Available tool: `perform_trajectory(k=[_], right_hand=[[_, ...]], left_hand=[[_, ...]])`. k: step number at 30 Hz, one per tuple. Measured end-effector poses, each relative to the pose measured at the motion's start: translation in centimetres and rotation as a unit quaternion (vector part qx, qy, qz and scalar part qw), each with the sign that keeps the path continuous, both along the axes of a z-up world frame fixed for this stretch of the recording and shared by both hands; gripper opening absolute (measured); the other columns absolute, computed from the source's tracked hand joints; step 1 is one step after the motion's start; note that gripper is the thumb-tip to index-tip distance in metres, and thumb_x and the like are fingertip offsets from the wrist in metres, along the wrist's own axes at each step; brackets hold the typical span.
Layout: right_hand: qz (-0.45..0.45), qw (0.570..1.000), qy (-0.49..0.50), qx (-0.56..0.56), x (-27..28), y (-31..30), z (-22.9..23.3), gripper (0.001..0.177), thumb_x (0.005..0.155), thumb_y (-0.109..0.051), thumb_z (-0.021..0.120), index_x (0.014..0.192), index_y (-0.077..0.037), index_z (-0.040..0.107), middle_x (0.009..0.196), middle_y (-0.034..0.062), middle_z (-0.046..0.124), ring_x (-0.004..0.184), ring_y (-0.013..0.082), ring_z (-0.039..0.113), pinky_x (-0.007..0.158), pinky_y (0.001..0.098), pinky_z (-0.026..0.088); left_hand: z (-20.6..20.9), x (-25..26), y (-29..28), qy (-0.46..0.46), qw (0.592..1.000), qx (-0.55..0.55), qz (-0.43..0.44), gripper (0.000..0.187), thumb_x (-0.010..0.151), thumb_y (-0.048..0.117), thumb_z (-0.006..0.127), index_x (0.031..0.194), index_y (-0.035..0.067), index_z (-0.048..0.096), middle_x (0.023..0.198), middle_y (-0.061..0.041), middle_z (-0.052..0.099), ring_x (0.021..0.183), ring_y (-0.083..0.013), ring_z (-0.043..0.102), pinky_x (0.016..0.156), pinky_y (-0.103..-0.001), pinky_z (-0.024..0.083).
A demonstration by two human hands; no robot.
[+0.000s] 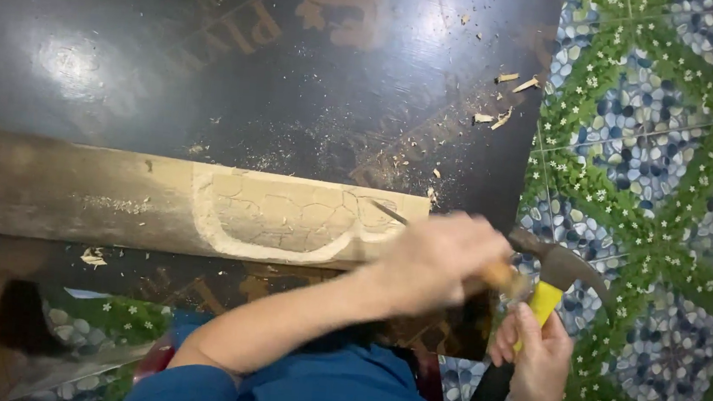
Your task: Carving a design into a wooden plank using a hammer and a chisel.
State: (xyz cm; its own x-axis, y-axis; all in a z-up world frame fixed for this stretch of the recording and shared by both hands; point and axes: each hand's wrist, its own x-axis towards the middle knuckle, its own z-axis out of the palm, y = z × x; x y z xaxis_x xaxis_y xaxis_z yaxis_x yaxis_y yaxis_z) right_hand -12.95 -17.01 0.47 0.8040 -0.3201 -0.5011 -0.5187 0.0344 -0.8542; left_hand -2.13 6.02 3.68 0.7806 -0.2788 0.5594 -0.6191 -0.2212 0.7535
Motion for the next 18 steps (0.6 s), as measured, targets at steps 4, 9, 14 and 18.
perform_trajectory(k=[4, 9, 14, 18], right_hand=[[0.046, 0.999, -0.001, 0.017, -0.3, 0.4, 0.2, 0.008, 0.101, -0.008, 0.051, 0.108, -0.003, 0.053, 0.065, -0.0017, 0.042, 0.045, 0.0099, 0.039, 0.035, 0.0253, 0.035], [0.066, 0.971, -0.027, 0.229, 0.8, 2.0, -2.4, 0.036, 0.094, 0.004, 0.049, 0.129, 0.005, 0.049, 0.122, 0.0228, 0.063, 0.105, 0.0362, 0.067, 0.077, 0.0585, 0.066], [0.109, 0.955, -0.029, 0.275, 2.5, 5.4, -3.5, 0.024, 0.091, 0.004, 0.052, 0.116, 0.003, 0.052, 0.135, 0.0230, 0.054, 0.120, 0.0412, 0.061, 0.083, 0.0604, 0.065], [0.109, 0.965, -0.036, 0.237, 3.7, 6.7, -3.4, 0.008, 0.090, 0.001, 0.058, 0.098, 0.002, 0.056, 0.136, 0.0225, 0.051, 0.115, 0.0439, 0.065, 0.084, 0.0579, 0.067]], left_hand=[[4.6, 2.4, 9.0, 0.078, 0.974, 0.188, 0.100, 0.031, 0.084, 0.002, 0.064, 0.090, 0.030, 0.077, 0.074, 0.006, 0.058, 0.075, -0.0131, 0.053, 0.064, -0.023, 0.047], [-1.0, 0.7, 24.8, 0.355, 0.765, 0.481, 0.241, 0.039, 0.086, 0.034, 0.074, 0.123, 0.024, 0.071, 0.129, -0.003, 0.062, 0.113, -0.0242, 0.059, 0.094, -0.044, 0.051], [-0.5, -2.9, 32.1, 0.451, 0.698, 0.499, 0.248, 0.044, 0.084, 0.051, 0.072, 0.123, 0.029, 0.072, 0.125, 0.006, 0.066, 0.102, -0.0210, 0.066, 0.089, -0.040, 0.054], [-1.2, -3.8, 33.0, 0.454, 0.698, 0.494, 0.250, 0.047, 0.082, 0.049, 0.075, 0.124, 0.028, 0.073, 0.120, 0.002, 0.070, 0.100, -0.0195, 0.068, 0.088, -0.038, 0.055]])
